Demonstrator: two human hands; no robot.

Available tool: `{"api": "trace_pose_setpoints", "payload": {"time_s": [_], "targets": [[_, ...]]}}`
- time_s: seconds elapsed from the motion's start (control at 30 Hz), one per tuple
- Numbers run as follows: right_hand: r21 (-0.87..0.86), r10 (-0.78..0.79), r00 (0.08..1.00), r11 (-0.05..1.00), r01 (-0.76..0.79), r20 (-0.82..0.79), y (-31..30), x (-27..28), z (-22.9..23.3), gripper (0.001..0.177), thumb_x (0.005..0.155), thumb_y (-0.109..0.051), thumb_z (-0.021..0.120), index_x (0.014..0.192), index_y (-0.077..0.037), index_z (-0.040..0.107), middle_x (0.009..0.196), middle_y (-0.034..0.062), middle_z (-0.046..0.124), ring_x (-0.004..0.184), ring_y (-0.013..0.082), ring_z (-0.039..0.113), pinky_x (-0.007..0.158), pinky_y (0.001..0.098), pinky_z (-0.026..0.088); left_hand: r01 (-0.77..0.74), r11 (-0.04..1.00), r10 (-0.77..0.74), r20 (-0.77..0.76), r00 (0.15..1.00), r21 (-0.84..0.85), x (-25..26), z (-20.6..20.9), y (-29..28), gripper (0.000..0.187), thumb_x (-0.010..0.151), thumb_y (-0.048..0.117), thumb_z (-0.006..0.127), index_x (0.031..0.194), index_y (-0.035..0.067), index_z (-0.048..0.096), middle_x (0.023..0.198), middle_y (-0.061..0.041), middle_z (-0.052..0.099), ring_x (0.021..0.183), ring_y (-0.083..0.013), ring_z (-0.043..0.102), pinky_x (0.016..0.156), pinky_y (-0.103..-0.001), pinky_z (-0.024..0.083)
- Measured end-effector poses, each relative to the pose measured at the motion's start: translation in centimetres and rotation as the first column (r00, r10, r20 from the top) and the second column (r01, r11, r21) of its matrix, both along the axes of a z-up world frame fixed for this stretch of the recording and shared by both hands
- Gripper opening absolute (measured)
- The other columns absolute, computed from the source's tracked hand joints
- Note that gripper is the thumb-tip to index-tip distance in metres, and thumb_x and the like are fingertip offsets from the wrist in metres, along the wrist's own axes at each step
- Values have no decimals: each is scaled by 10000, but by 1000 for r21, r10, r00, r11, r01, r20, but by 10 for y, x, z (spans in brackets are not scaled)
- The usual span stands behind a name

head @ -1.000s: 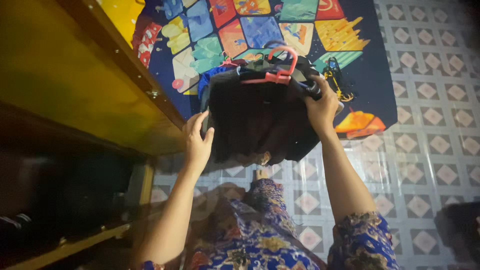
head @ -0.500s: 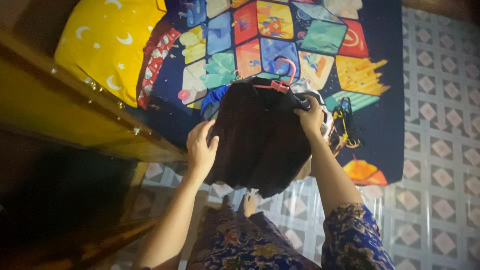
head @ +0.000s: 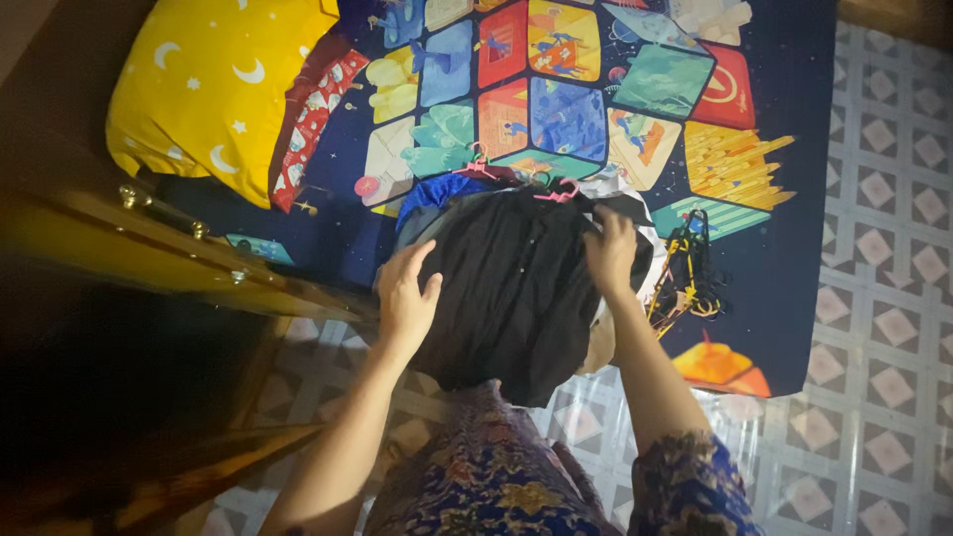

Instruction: The person removes several garments from a wardrobe and places them on a bed. They take out a patterned dress, a beige shirt, a black shirt, a green patterned top, a white shirt, and a brown shirt, handling each item one at a time.

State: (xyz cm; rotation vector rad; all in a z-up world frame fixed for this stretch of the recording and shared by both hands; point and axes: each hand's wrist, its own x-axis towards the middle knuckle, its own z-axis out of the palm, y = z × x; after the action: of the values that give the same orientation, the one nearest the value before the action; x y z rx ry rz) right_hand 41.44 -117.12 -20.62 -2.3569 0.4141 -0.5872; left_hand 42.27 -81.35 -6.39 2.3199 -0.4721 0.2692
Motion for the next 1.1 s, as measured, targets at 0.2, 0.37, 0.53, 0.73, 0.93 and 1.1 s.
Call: {"api": "trace_pose_setpoints", "payload": {"time_s": [0.2,0.37,0.53,0.73,0.93,1.1], "targets": [[-131,78,997,988,-79,-11,46,-45,25,586,773,-109,806,1333,-121,636,1337,193,604,1224,410,561,1042,500,440,18,1000,-17,22,1000,-18,-2,-3,-5,541,846,73,752,1360,90,585,1326,-150,641,1258,-366,573,1090,-479,420],[-243,120,990,960,-135,-77,81,-58,44,681,790,-192,817,1427,-143,579,1493,232,506,1380,435,452,1155,573,330,-3,999,0,73,997,37,-7,0,4,562,843,81,746,1375,74,565,1327,-163,632,1242,-385,566,1061,-506,410],[-239,215,974,944,-227,-74,110,-61,66,704,812,-210,796,1465,-149,538,1532,246,461,1425,461,402,1166,635,275,-36,997,29,109,994,65,-17,2,17,566,849,69,738,1383,52,552,1329,-180,625,1238,-394,566,1052,-512,416],[-257,312,949,914,-315,-53,142,-60,96,685,812,-239,794,1450,-175,551,1526,210,470,1425,438,407,1174,642,269,-98,995,96,128,987,12,-31,0,46,571,825,66,742,1370,65,571,1303,-186,627,1242,-396,566,1075,-494,427],[-277,416,909,870,-408,-33,183,-61,113,663,822,-253,784,1440,-177,557,1522,216,471,1422,435,411,1172,628,269,-207,978,208,105,973,-20,-57,-7,79,568,822,74,749,1365,90,583,1327,-168,610,1264,-386,546,1085,-495,413],[-291,497,868,827,-480,-18,224,-65,123,647,835,-267,773,1438,-180,555,1510,215,477,1412,426,421,1164,623,277,-276,961,277,103,955,-26,-83,-9,118,547,838,76,734,1365,108,590,1336,-162,610,1260,-388,540,1084,-502,404]]}}
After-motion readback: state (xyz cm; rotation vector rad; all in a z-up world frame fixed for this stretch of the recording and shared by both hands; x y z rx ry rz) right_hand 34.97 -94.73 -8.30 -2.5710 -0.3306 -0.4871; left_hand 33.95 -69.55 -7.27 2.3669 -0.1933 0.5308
